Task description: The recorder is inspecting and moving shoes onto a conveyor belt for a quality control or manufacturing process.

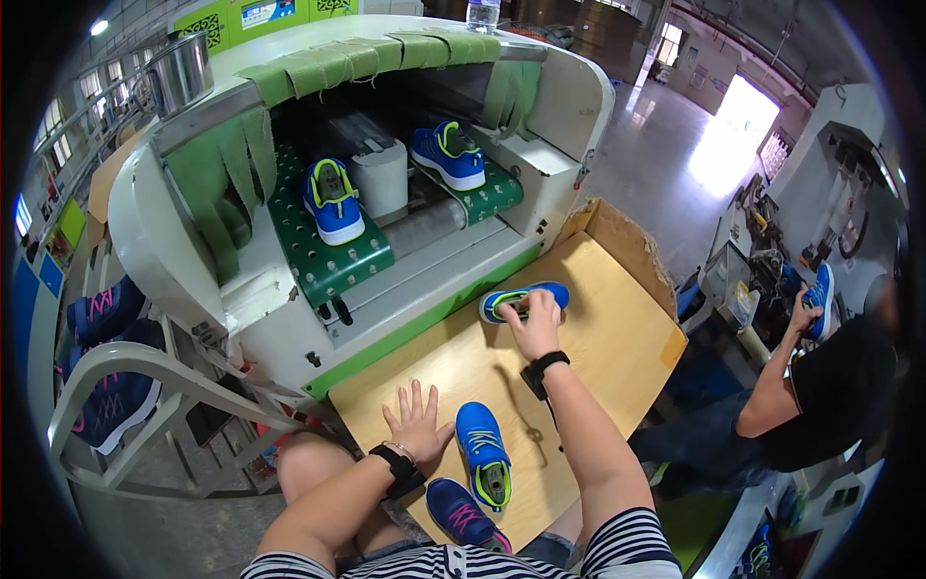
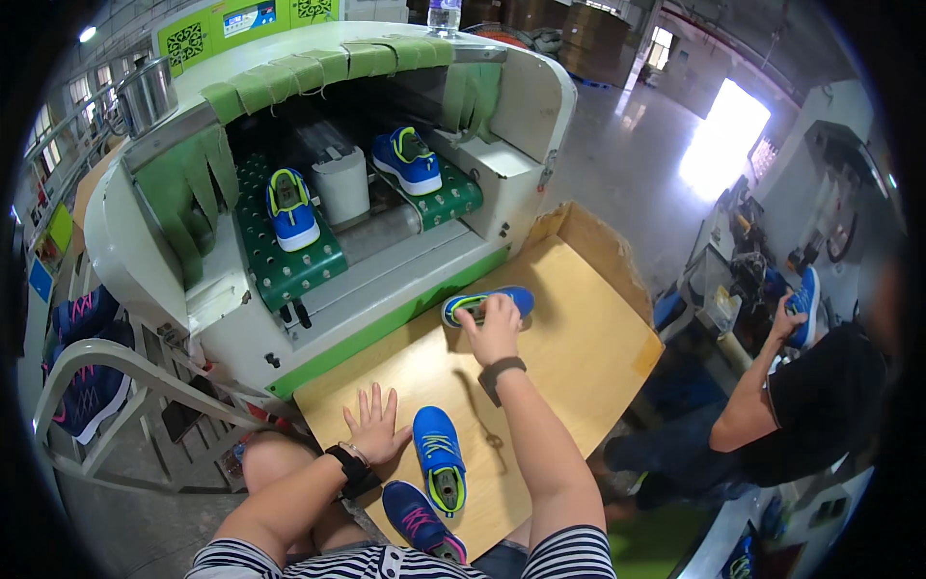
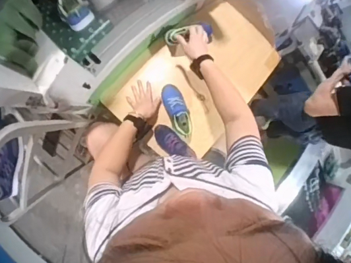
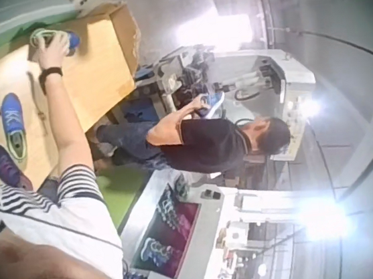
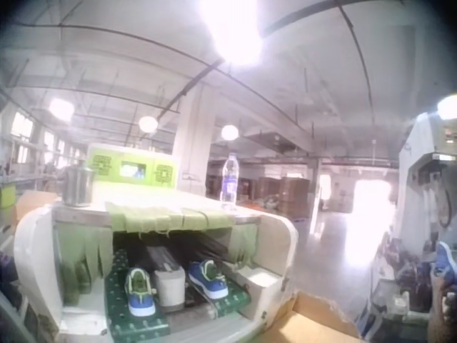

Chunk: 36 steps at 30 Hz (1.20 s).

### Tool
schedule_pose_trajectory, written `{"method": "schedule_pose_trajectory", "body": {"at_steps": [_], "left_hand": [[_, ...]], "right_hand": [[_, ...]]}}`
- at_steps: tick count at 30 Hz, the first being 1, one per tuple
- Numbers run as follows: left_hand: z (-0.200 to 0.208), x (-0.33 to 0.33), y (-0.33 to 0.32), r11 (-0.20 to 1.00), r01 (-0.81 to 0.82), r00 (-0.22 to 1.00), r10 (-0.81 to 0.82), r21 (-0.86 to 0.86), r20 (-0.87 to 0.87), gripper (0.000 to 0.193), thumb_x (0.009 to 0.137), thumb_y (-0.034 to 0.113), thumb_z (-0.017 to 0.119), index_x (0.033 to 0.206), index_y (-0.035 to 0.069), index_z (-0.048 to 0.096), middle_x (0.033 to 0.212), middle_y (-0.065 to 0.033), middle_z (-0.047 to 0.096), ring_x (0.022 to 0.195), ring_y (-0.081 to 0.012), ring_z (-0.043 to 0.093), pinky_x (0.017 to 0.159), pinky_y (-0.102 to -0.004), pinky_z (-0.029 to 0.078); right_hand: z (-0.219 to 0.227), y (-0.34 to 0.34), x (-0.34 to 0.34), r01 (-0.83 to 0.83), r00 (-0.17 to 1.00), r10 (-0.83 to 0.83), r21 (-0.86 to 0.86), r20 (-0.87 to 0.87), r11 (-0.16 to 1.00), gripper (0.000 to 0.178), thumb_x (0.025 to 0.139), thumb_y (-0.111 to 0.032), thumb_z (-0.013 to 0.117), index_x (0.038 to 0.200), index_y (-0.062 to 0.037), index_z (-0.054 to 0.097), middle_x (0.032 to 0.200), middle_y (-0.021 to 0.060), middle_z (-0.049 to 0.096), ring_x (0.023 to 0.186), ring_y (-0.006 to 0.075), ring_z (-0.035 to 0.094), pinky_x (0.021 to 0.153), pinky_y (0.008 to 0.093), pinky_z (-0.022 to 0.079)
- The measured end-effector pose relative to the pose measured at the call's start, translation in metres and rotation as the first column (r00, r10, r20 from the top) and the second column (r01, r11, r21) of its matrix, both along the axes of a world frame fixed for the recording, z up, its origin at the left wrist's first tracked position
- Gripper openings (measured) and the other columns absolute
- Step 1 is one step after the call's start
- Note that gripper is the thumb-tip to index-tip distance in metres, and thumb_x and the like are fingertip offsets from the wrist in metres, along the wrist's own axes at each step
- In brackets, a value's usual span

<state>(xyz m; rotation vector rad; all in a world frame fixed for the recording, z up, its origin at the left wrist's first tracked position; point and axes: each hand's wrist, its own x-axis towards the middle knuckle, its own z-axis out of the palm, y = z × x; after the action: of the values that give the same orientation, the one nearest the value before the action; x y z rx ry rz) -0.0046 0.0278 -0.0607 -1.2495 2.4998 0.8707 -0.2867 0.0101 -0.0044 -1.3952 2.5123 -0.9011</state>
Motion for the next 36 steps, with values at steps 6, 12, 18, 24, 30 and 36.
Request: {"method": "schedule_pose_trajectory", "body": {"at_steps": [6,12,18,24,30,36], "left_hand": [[0.003,-0.023,0.008,0.999,0.022,1.0,-0.022,-0.033,0.014,0.087,0.092,0.063,0.041,0.156,0.015,0.007,0.161,-0.019,-0.004,0.147,-0.0423,-0.006,0.108,-0.0716,0.0],[0.003,-0.028,0.004,0.994,0.009,1.0,-0.006,-0.109,0.022,0.085,0.093,0.062,0.04,0.156,0.016,0.007,0.161,-0.0175,-0.004,0.147,-0.0415,-0.006,0.108,-0.0706,-0.001],[0.004,-0.017,-0.004,0.999,-0.01,1.0,0.011,-0.041,0.017,0.085,0.093,0.061,0.04,0.156,0.015,0.006,0.161,-0.0178,-0.009,0.147,-0.0403,-0.012,0.108,-0.0695,-0.006],[-0.005,-0.007,0.007,0.992,0.01,1.0,-0.014,-0.124,-0.027,0.087,0.091,0.062,0.044,0.156,0.014,0.01,0.161,-0.0184,-0.004,0.148,-0.0405,-0.008,0.109,-0.0691,-0.003],[-0.004,-0.012,0.011,0.987,0.022,0.999,-0.025,-0.158,-0.021,0.086,0.091,0.063,0.043,0.156,0.015,0.011,0.161,-0.0181,-0.003,0.148,-0.0402,-0.006,0.11,-0.0688,-0.001],[-0.004,-0.015,0.012,0.983,0.042,0.999,-0.042,-0.178,0.006,0.086,0.092,0.062,0.042,0.156,0.014,0.009,0.161,-0.0187,-0.002,0.148,-0.0397,-0.004,0.111,-0.068,0.0]], "right_hand": [[-0.032,-0.05,-0.011,0.284,0.955,-0.286,0.033,0.083,0.958,0.058,0.082,-0.062,0.062,0.113,-0.0139,0.067,0.153,0.0236,0.018,0.138,0.0546,0.013,0.116,0.0537,0.014],[-0.044,-0.021,-0.048,0.054,0.994,-0.065,-0.129,-0.083,0.99,0.007,0.077,-0.008,0.065,0.083,-0.0107,0.065,0.135,0.0187,0.042,0.118,0.0474,0.042,0.103,0.0493,0.036],[-0.038,0.121,0.009,-0.365,0.931,0.36,-0.113,-0.06,0.924,0.012,0.072,0.0,0.061,0.077,-0.0104,0.063,0.131,0.0207,0.048,0.122,0.0423,0.044,0.105,0.0469,0.036],[-0.002,0.249,0.116,-0.219,0.975,0.22,-0.071,0.004,0.973,0.016,0.071,0.002,0.064,0.083,-0.0082,0.064,0.135,0.0184,0.046,0.125,0.0436,0.04,0.107,0.0498,0.034],[0.001,0.25,0.129,-0.065,0.996,0.054,-0.157,-0.076,0.985,0.015,0.071,-0.004,0.067,0.084,-0.0109,0.071,0.14,0.0149,0.048,0.125,0.0434,0.045,0.105,0.0467,0.039],[-0.005,0.247,0.128,-0.048,0.982,0.013,-0.184,-0.186,0.982,0.012,0.071,-0.005,0.068,0.079,-0.0127,0.071,0.137,0.0132,0.052,0.124,0.0416,0.047,0.102,0.0461,0.042]]}}
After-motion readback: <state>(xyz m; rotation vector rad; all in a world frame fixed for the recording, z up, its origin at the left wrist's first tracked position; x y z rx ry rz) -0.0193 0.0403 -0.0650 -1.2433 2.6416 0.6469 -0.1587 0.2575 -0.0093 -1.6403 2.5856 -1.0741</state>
